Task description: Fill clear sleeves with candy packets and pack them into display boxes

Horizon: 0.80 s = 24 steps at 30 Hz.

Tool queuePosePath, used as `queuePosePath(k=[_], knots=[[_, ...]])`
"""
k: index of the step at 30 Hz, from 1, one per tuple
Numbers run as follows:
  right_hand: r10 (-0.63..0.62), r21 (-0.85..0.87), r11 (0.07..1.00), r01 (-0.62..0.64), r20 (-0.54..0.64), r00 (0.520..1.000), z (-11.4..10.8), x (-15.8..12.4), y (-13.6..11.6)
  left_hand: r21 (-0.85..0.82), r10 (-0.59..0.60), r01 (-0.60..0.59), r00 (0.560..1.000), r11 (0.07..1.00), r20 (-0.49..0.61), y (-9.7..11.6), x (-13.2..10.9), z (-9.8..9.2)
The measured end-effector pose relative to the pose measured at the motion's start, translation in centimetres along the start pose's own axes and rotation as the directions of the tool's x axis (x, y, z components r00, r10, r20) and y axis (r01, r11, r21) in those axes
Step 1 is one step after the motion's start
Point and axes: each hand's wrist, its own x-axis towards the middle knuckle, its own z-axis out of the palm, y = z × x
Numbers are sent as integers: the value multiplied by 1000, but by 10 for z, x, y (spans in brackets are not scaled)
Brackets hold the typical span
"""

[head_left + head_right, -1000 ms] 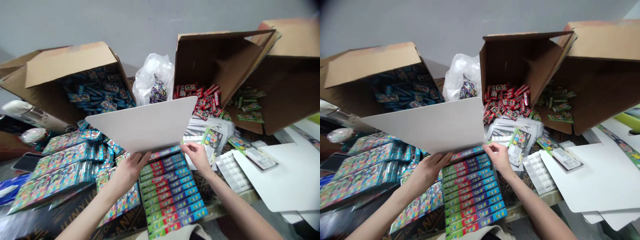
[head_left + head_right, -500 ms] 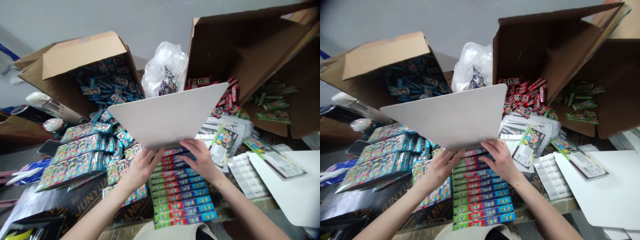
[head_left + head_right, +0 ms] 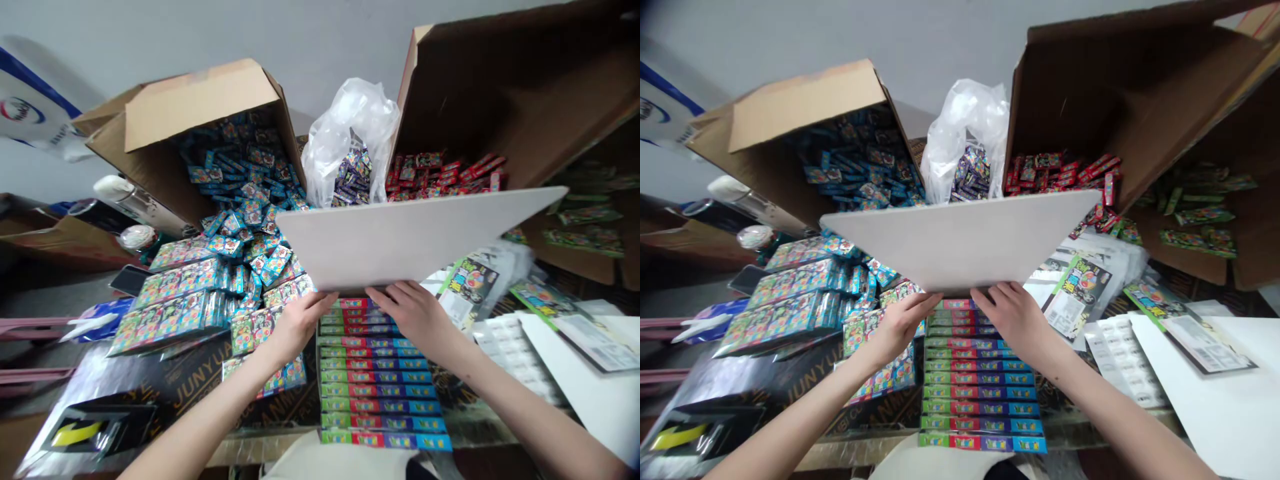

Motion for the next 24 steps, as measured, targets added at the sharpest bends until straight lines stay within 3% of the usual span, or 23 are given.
queuePosePath(k=[8, 12, 14, 16, 20, 24], knots=[[-58, 59, 997, 52, 102, 993, 8, 5, 0, -6, 32, -32, 998, 999, 46, -8, -8, -3], [-54, 124, 991, 43, 81, 995, 14, 7, 5, 209, -49, 33, 997, 977, 68, 3, -7, -3], [-56, 102, 993, 52, 39, 998, 12, 3, 4, 388, -102, 91, 995, 917, 7, 13, -8, 1], [-70, 54, 996, 69, 17, 997, 8, -1, 1, 489, -80, 84, 996, 868, -30, 24, -12, 6], [-48, 35, 998, 46, 72, 996, 7, -9, -11, 510, -35, -14, 996, 860, 86, 35, -24, 20], [-23, 18, 1000, 22, 64, 998, 15, -14, -17, 540, -160, 82, 982, 838, 100, 42, -31, 26]])
